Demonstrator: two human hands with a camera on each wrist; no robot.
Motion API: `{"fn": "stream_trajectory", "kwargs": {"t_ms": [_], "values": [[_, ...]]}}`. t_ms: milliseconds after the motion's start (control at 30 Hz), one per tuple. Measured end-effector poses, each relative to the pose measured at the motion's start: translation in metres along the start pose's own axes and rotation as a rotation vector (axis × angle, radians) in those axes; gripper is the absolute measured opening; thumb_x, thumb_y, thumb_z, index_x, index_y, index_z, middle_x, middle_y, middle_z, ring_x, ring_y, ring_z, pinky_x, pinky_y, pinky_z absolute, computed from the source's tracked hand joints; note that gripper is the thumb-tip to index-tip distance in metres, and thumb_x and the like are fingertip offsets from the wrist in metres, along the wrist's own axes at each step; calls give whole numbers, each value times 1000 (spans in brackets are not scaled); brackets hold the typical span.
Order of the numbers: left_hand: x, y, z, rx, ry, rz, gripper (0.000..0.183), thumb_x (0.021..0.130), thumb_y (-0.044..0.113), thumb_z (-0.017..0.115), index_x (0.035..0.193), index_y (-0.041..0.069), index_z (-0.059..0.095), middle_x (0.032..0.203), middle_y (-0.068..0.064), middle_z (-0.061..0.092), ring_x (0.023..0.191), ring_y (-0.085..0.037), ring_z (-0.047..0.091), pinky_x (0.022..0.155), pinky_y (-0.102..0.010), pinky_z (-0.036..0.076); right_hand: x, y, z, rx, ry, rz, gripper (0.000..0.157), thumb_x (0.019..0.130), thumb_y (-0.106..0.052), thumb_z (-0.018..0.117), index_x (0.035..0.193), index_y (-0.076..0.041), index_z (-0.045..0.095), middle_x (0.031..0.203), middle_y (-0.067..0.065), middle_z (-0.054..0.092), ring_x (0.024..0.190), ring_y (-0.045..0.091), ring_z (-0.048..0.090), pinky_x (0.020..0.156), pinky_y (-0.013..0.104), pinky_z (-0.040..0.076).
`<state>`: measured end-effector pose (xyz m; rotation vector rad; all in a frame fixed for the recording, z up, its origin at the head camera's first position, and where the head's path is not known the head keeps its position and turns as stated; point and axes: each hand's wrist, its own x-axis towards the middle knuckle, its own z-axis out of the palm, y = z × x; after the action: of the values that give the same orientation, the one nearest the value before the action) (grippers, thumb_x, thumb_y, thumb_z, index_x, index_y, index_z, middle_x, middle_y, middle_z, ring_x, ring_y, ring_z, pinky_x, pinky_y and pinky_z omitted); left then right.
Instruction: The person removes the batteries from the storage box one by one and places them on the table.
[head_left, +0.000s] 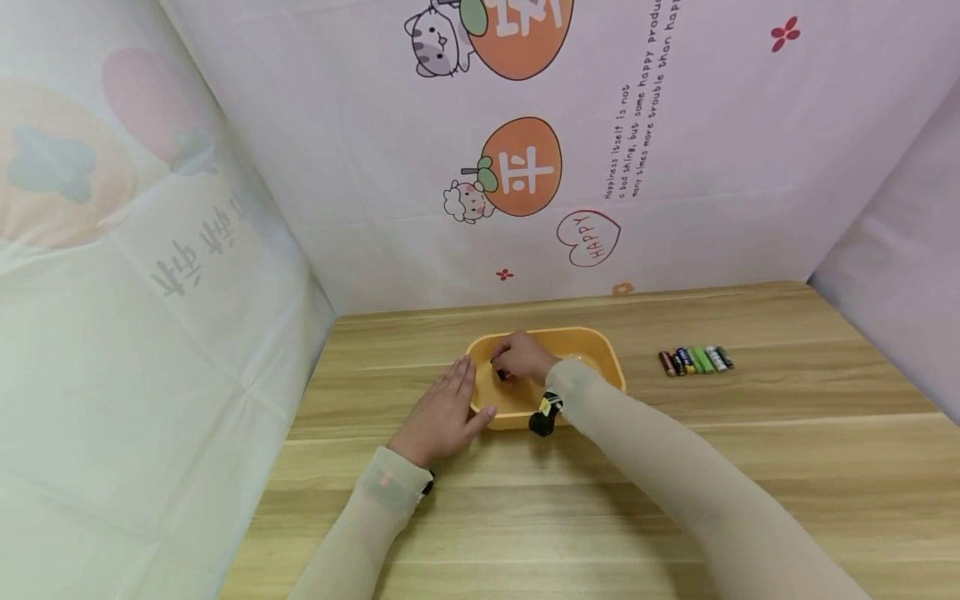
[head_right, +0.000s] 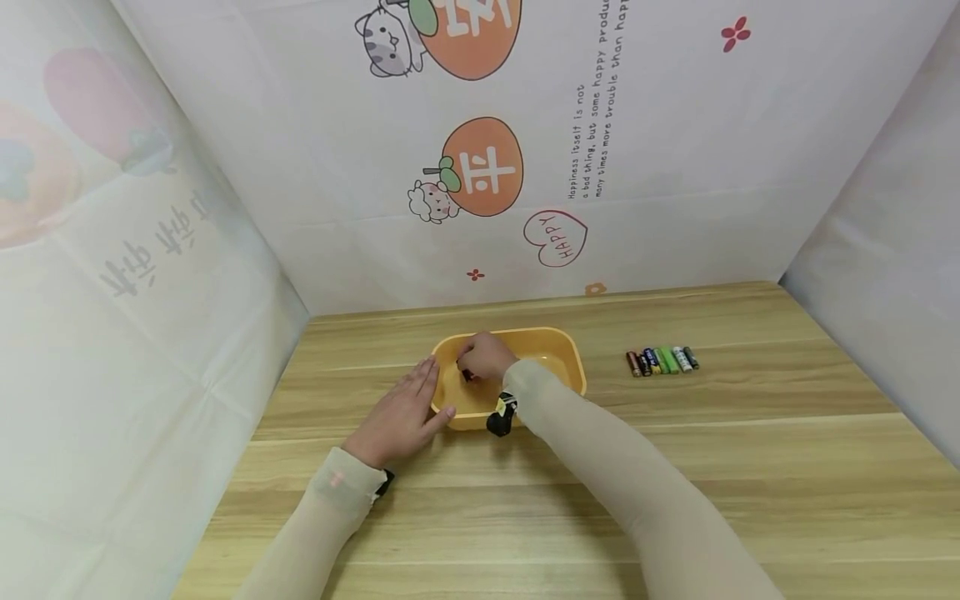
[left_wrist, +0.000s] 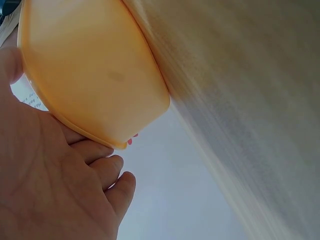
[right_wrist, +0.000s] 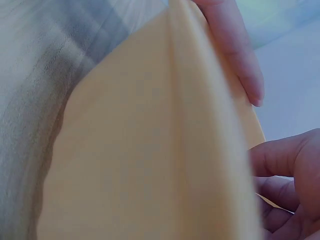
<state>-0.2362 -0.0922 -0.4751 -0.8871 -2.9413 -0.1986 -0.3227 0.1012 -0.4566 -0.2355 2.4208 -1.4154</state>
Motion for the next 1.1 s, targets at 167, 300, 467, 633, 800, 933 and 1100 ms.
{"fn": "stream_trajectory", "kwargs": {"t_ms": [167, 300, 467, 633, 800, 933, 1100], "values": [[0, -1, 1, -5, -5, -2, 87, 99, 65, 18, 153, -3, 11, 160, -15, 8, 147, -23, 4, 116, -39, 13, -2, -2, -5, 1, -9, 4, 24, 92, -7, 63, 111, 6, 67, 93, 12, 64, 74, 21, 63, 70, 39, 58], [0, 0, 0, -5, 0, 3, 88, 99, 65, 18, 153, -3, 12, 160, -15, 8, 147, -23, 5, 117, -38, 13, -3, -1, -9, -9, -13, -1, 23, 92, -7, 63, 111, 5, 67, 96, 12, 64, 77, 22, 63, 70, 38, 58], [0, 0, -1, -4, 6, 8, 87, 99, 65, 19, 153, -4, 13, 160, -16, 9, 147, -24, 6, 117, -38, 13, -8, -2, -13, -11, -34, -8, 23, 92, -7, 62, 111, 6, 66, 96, 13, 64, 78, 23, 64, 70, 38, 58], [-1, 1, -2, -2, 0, 4, 87, 99, 64, 20, 153, -4, 12, 160, -16, 8, 147, -25, 6, 116, -39, 13, -9, 2, -17, 14, -44, -4, 22, 92, -6, 62, 110, 6, 67, 93, 13, 64, 76, 23, 63, 72, 41, 58], [-1, 1, 0, -3, 12, 3, 87, 100, 64, 22, 153, -4, 12, 160, -17, 9, 147, -25, 7, 116, -40, 14, -11, 6, -20, 14, -43, -10, 22, 91, -5, 63, 109, 7, 67, 93, 13, 64, 76, 23, 63, 71, 42, 58], [-2, 0, 2, 2, 10, -4, 88, 99, 65, 20, 153, -3, 12, 160, -16, 8, 147, -24, 7, 116, -39, 14, -16, 6, -24, -11, -53, -11, 23, 91, -5, 63, 111, 7, 65, 94, 13, 64, 77, 23, 63, 71, 41, 58], [-2, 0, 1, -8, 13, -1, 89, 99, 66, 19, 153, -4, 12, 160, -17, 9, 147, -25, 7, 116, -40, 15, -21, 6, -32, -52, -59, -21, 23, 92, -5, 61, 111, 7, 65, 94, 13, 63, 77, 23, 62, 72, 42, 58]]}}
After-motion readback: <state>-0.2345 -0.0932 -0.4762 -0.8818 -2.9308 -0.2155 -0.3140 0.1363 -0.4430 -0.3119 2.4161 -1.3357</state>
